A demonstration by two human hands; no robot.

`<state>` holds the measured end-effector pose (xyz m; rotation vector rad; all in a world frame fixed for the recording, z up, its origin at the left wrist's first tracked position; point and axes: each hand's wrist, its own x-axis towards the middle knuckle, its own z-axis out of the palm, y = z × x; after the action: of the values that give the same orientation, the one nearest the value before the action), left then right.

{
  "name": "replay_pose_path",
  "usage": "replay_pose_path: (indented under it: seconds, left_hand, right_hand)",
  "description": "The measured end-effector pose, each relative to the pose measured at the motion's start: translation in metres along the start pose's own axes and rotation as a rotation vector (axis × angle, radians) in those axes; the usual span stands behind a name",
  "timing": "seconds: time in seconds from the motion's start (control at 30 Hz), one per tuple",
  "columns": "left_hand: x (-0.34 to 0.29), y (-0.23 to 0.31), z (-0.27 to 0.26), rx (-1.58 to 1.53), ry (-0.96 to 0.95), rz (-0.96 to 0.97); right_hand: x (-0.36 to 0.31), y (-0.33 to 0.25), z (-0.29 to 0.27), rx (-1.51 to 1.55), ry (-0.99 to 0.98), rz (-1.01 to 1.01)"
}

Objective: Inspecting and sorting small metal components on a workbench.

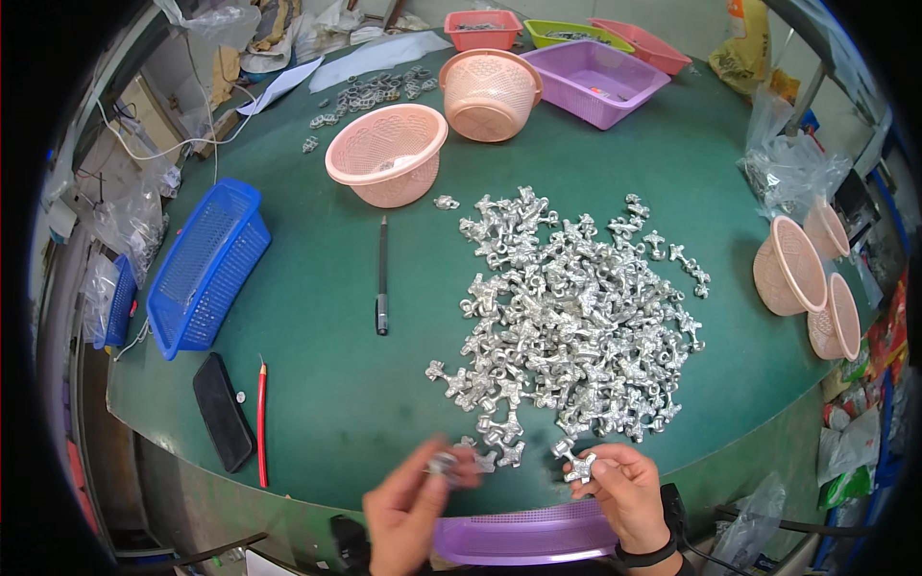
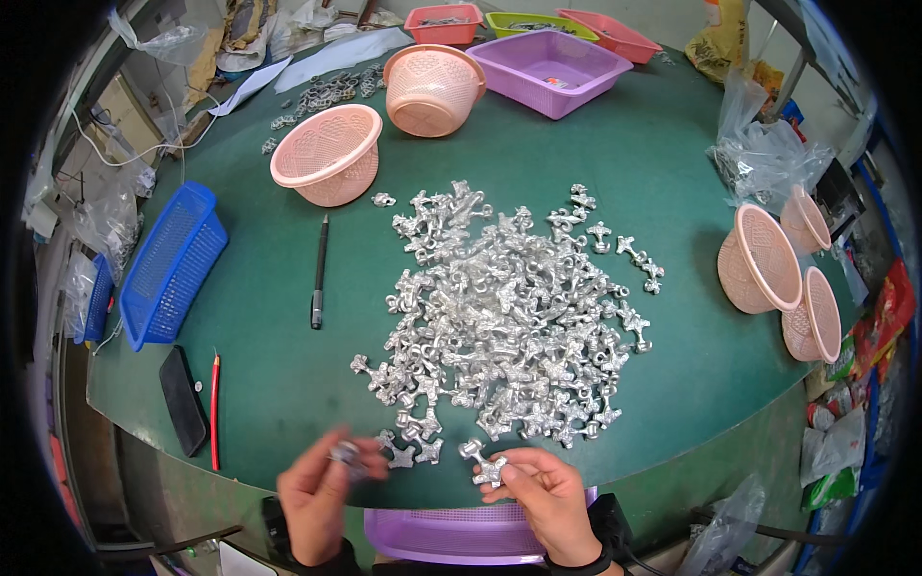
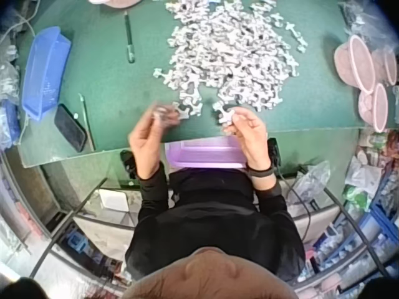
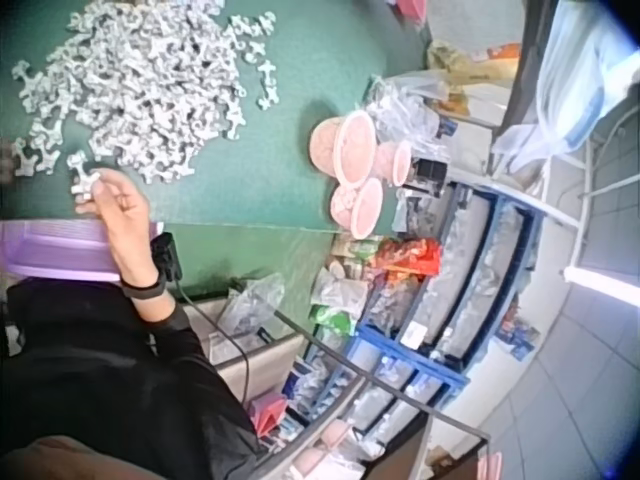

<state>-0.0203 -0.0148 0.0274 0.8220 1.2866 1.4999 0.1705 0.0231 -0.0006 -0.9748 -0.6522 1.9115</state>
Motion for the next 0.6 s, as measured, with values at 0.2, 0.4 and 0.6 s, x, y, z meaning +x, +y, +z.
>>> replay_pose_path:
  seconds: [0.2, 0.4, 0.6]
  left_hand:
    - [0.045, 0.001, -0.054, 0.885, 0.357, 0.336]
    - [0.048, -0.01, -0.069, 1.339, 0.169, 0.19]
    - [0.023, -0.006, -0.028, 0.739, 0.172, 0.334]
  right_hand:
    - [0.002, 0.0, -0.004, -0.013, 0.007, -0.012]
    - [0.0, 0.003, 0.002, -0.091, 0.015, -0.042]
    - [-0.003, 0.008, 0.004, -0.186, 0.108, -0.158]
